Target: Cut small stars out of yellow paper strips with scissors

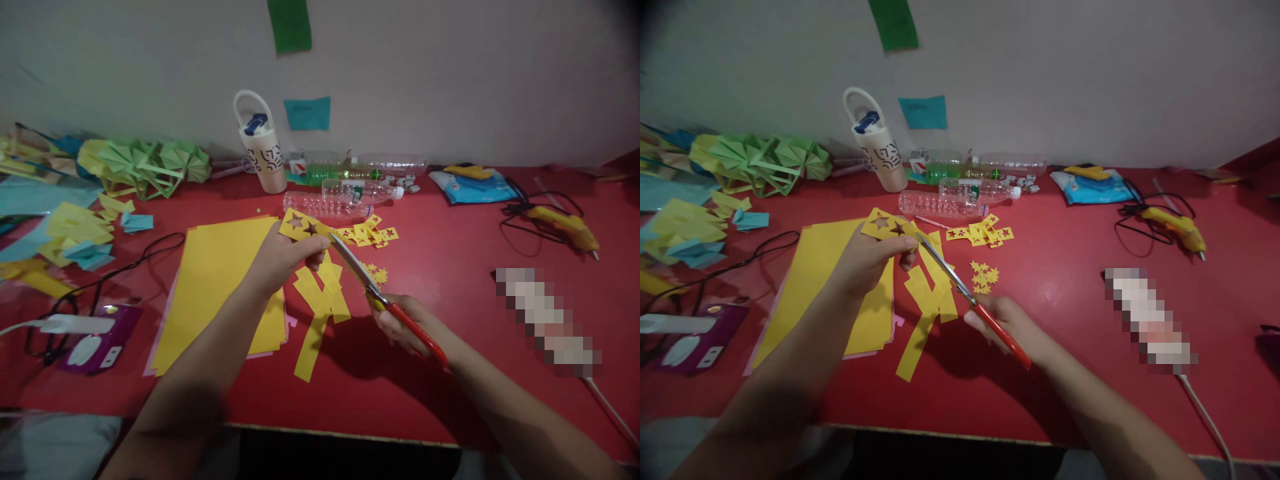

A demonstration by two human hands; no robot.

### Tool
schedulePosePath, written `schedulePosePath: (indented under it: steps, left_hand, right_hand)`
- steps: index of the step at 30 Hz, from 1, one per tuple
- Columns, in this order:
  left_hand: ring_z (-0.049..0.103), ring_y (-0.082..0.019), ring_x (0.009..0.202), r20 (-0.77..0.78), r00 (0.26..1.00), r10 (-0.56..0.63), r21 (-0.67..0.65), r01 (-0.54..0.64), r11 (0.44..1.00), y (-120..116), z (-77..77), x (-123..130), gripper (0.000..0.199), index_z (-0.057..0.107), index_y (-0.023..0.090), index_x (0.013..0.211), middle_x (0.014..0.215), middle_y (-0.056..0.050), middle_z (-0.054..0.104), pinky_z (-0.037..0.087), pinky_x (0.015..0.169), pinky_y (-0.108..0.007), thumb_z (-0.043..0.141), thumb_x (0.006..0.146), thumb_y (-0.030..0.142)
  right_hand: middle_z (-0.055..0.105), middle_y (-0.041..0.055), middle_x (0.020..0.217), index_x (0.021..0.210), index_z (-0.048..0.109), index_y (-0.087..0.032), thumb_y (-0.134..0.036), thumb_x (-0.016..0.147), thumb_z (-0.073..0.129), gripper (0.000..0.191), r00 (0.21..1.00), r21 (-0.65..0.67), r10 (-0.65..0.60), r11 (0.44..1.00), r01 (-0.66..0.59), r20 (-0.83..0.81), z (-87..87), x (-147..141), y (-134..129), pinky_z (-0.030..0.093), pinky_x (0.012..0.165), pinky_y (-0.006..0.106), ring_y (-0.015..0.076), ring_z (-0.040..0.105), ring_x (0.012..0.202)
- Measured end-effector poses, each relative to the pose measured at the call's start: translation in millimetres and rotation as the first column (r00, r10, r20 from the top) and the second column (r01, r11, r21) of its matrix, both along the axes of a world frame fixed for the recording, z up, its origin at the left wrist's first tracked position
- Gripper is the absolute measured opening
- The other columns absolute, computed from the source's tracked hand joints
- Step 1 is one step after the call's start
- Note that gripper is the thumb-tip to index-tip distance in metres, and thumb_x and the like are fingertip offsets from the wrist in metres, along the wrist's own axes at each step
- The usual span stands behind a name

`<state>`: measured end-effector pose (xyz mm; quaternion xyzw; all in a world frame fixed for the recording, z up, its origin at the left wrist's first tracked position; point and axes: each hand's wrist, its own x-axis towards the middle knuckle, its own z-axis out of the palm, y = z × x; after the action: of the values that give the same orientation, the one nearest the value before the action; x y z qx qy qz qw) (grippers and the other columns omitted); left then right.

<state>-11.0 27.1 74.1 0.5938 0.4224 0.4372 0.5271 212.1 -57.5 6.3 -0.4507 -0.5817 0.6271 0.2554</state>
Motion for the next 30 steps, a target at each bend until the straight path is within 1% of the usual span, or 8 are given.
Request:
schedulePosePath:
  steps: [5, 11, 15, 18, 22, 26, 30]
  left_hand:
    - [0.055, -0.009, 0.047, 0.022, 0.997, 0.068, 0.024, -0.068, 0.997, -5, -4.2, 6, 0.017, 0.059, 0.016, 0.059, 0.051, 0.002, 0.059, 0.05, 0.048, -0.022, 0.066, 0.071, 0.025]
    - [0.055, -0.007, 0.048, 0.054, 0.998, 0.021, 0.053, -0.023, 0.998, -9, -5.2, 11, 0.015, 0.058, 0.017, 0.064, 0.053, 0.004, 0.058, 0.05, 0.051, -0.021, 0.066, 0.073, 0.024]
    - [0.055, -0.007, 0.048, 0.075, 0.997, -0.001, 0.047, -0.002, 0.999, -10, -6.3, 13, 0.014, 0.057, 0.018, 0.066, 0.052, 0.005, 0.058, 0.05, 0.051, -0.021, 0.066, 0.074, 0.024]
    - [0.054, -0.007, 0.048, 0.066, 0.998, -0.009, 0.044, 0.007, 0.999, -10, -5.8, 13, 0.015, 0.057, 0.018, 0.064, 0.052, 0.004, 0.057, 0.049, 0.051, -0.021, 0.067, 0.073, 0.023]
    - [0.053, -0.007, 0.048, 0.04, 0.999, -0.016, 0.045, 0.015, 0.999, -10, -3.0, 12, 0.018, 0.057, 0.018, 0.061, 0.053, 0.004, 0.055, 0.049, 0.051, -0.02, 0.069, 0.072, 0.024]
    - [0.053, -0.007, 0.049, 0.038, 0.999, -0.025, 0.049, 0.023, 0.999, -11, -2.0, 12, 0.019, 0.057, 0.018, 0.062, 0.053, 0.004, 0.055, 0.048, 0.05, -0.02, 0.071, 0.072, 0.027]
    - [0.052, -0.007, 0.048, 0.033, 0.999, -0.014, 0.053, 0.012, 0.998, -13, -2.2, 14, 0.022, 0.055, 0.019, 0.062, 0.052, 0.005, 0.054, 0.048, 0.05, -0.02, 0.071, 0.072, 0.029]
  right_hand:
    - [0.039, -0.009, 0.049, 0.07, 0.042, -0.022, -0.079, 0.081, 0.051, 0.058, 0.999, 0.015, 0.004, 1.0, -0.004, -0.036, -2.9, 0, 0, 0.033, 0.035, 0.021, 0.0047, 0.034, 0.035]
    - [0.039, -0.0096, 0.05, 0.071, 0.042, -0.022, -0.083, 0.079, 0.049, 0.062, 0.998, 0.041, -0.006, 0.999, 0.009, -0.057, -2.1, -2, -1, 0.032, 0.036, 0.021, 0.0048, 0.033, 0.036]
    - [0.039, -0.0095, 0.049, 0.071, 0.041, -0.023, -0.084, 0.078, 0.049, 0.063, 0.998, 0.06, -0.01, 0.998, 0.014, -0.062, -2.6, -4, -1, 0.03, 0.038, 0.022, 0.0055, 0.034, 0.037]
    - [0.038, -0.0096, 0.049, 0.071, 0.041, -0.023, -0.085, 0.078, 0.048, 0.063, 0.997, 0.055, -0.002, 0.998, 0.006, -0.077, -3.1, -4, -2, 0.031, 0.04, 0.022, 0.0056, 0.034, 0.038]
    - [0.038, -0.0101, 0.049, 0.072, 0.041, -0.023, -0.082, 0.08, 0.05, 0.06, 0.995, 0.051, 0.009, 0.999, -0.003, -0.101, -4.0, -3, -3, 0.029, 0.039, 0.022, 0.0056, 0.033, 0.037]
    - [0.038, -0.0108, 0.047, 0.073, 0.044, -0.022, -0.079, 0.083, 0.048, 0.058, 0.992, 0.07, 0.011, 0.998, -0.002, -0.127, -8.2, -2, -3, 0.036, 0.042, 0.024, 0.0055, 0.032, 0.036]
    - [0.039, -0.0099, 0.048, 0.072, 0.045, -0.022, -0.072, 0.087, 0.051, 0.053, 0.995, 0.032, -0.026, 0.999, 0.029, -0.098, -11.3, -2, -3, 0.038, 0.041, 0.022, 0.0062, 0.037, 0.037]
